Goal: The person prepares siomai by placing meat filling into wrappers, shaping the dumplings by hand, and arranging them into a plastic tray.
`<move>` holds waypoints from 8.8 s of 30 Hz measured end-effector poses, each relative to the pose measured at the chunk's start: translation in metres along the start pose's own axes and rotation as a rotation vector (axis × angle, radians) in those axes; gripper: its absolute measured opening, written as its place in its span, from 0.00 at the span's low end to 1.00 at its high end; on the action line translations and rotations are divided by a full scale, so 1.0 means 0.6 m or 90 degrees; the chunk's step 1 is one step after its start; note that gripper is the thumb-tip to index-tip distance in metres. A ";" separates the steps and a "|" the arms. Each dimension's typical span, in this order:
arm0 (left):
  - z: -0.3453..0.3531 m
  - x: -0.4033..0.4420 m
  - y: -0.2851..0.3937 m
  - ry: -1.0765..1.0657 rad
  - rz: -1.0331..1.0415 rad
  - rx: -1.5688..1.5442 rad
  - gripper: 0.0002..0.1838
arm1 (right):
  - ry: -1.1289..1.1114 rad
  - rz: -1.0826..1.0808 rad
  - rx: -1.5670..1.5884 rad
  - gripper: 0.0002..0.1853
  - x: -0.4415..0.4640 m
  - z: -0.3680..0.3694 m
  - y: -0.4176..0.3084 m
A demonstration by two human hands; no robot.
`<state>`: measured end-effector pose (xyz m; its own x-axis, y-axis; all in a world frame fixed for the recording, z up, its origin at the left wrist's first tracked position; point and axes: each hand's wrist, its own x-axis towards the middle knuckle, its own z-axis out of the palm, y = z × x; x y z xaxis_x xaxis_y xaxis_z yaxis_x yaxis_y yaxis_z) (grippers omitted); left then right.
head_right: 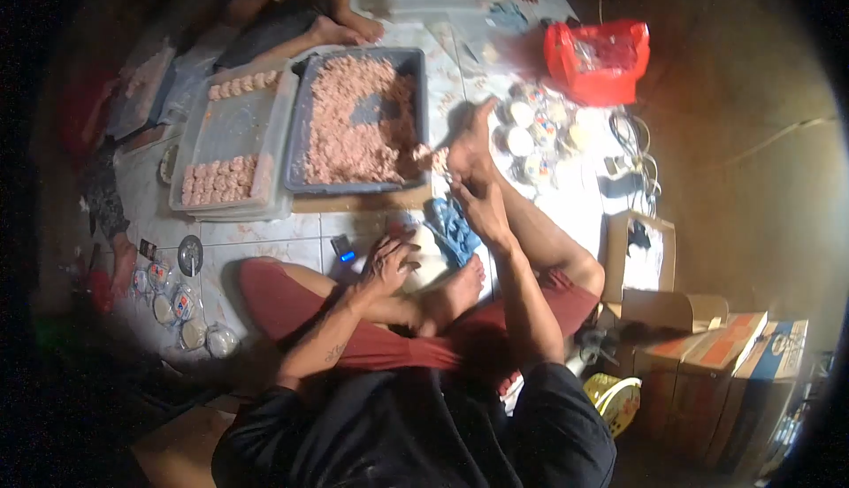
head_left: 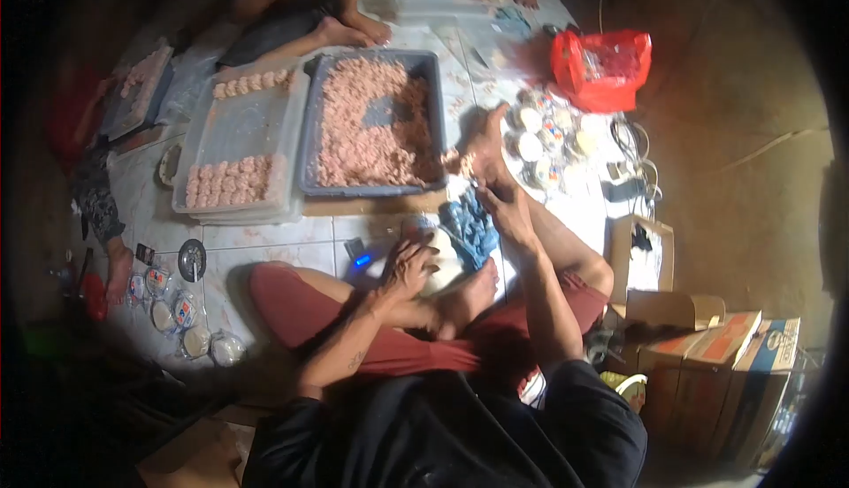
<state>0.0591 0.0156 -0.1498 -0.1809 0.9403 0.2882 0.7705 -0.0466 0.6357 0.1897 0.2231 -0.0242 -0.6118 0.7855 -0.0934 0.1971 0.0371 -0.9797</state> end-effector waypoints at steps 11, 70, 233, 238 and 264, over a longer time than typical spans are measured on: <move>0.009 0.043 0.031 -0.064 0.118 0.123 0.16 | -0.025 0.051 0.131 0.05 -0.039 -0.001 0.029; -0.241 0.106 0.042 0.242 -0.018 -1.504 0.59 | 0.035 -0.518 -0.272 0.12 -0.046 0.205 -0.066; -0.216 0.060 0.101 0.060 -0.203 -0.423 0.23 | -0.195 -0.201 -0.115 0.09 -0.179 0.127 -0.013; -0.252 0.071 0.113 0.154 -0.285 -0.217 0.26 | -0.089 -0.163 -0.134 0.09 -0.167 0.095 -0.037; -0.264 0.058 0.085 0.002 -0.211 -0.548 0.29 | -0.223 0.079 0.190 0.12 -0.203 0.108 0.015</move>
<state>-0.0046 -0.0072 0.0059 -0.3135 0.9496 -0.0025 -0.0404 -0.0107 0.9991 0.2164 0.0876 -0.0331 -0.8293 0.5151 -0.2165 0.0875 -0.2630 -0.9608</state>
